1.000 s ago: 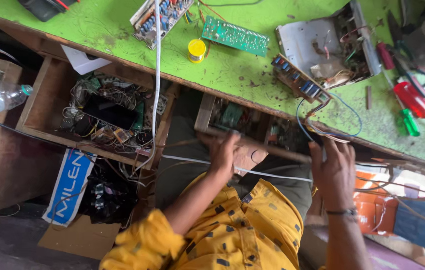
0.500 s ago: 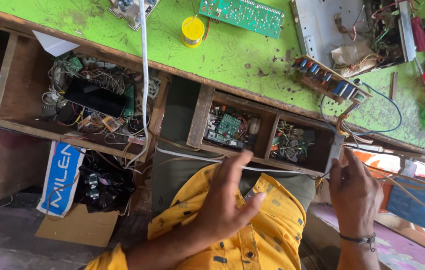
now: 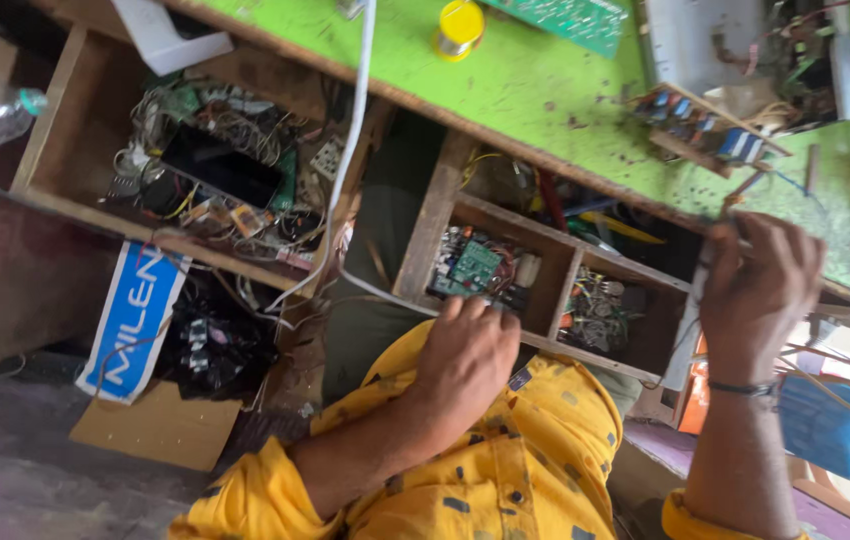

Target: The person sits at a cluttered workbench and uses a soldering iron to attach wires to a green circuit board. They apply solder to multiple connection points, then place the board into a metal enclosure and continue soldering wires inside the enclosure.

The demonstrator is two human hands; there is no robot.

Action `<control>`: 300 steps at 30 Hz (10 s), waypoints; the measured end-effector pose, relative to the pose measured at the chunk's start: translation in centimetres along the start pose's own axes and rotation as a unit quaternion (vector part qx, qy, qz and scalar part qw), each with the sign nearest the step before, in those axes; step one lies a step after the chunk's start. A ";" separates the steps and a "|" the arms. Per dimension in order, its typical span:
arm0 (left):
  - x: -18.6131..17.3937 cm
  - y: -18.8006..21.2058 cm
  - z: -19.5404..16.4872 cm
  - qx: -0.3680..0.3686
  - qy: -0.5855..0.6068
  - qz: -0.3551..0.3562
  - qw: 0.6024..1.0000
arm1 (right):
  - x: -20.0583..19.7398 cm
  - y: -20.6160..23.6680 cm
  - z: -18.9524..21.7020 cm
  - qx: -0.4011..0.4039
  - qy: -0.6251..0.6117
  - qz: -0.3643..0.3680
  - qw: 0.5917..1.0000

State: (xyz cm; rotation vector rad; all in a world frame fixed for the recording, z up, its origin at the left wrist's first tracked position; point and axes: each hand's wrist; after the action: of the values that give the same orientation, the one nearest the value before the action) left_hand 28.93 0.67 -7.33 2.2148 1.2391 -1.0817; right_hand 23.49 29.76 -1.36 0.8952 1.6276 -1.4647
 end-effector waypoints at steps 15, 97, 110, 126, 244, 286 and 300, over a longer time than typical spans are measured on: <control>0.2 5.1 1.7 -0.004 -0.126 -0.128 0.984 | 3.9 3.6 3.6 -0.001 0.094 -0.066 0.993; -11.9 -35.6 -0.6 0.119 -0.089 -0.094 0.984 | -1.2 -26.4 -7.4 0.090 -0.250 -0.072 0.961; -10.9 -33.7 -1.4 0.099 -0.100 -0.088 0.986 | -2.4 -27.9 -5.7 0.164 -0.248 -0.011 0.955; -10.4 -34.1 -0.8 0.122 -0.087 -0.120 0.981 | -0.9 -26.9 -9.2 0.106 -0.335 0.187 0.917; -5.7 -45.1 -1.6 0.049 0.007 0.055 0.997 | -0.5 -10.8 -6.3 0.046 0.036 0.111 0.992; -10.2 -42.8 -0.3 0.251 -0.136 0.132 0.949 | -4.7 6.8 -34.4 0.398 0.008 -0.280 0.873; -8.5 -42.6 1.2 0.227 -0.089 0.132 0.961 | -4.7 -4.1 -23.2 0.345 -0.292 -0.251 0.856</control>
State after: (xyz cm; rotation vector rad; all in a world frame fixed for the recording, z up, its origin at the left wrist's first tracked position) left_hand -10.12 18.21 0.18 2.4452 0.6395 -1.5275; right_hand 20.22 52.35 5.99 0.2827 0.8865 -2.4774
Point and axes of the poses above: each hand's wrist, its own y-axis away from the middle knuckle, its own x-axis out of the palm, z = x × y, and after that the axes turned 9 degrees about y, right-handed
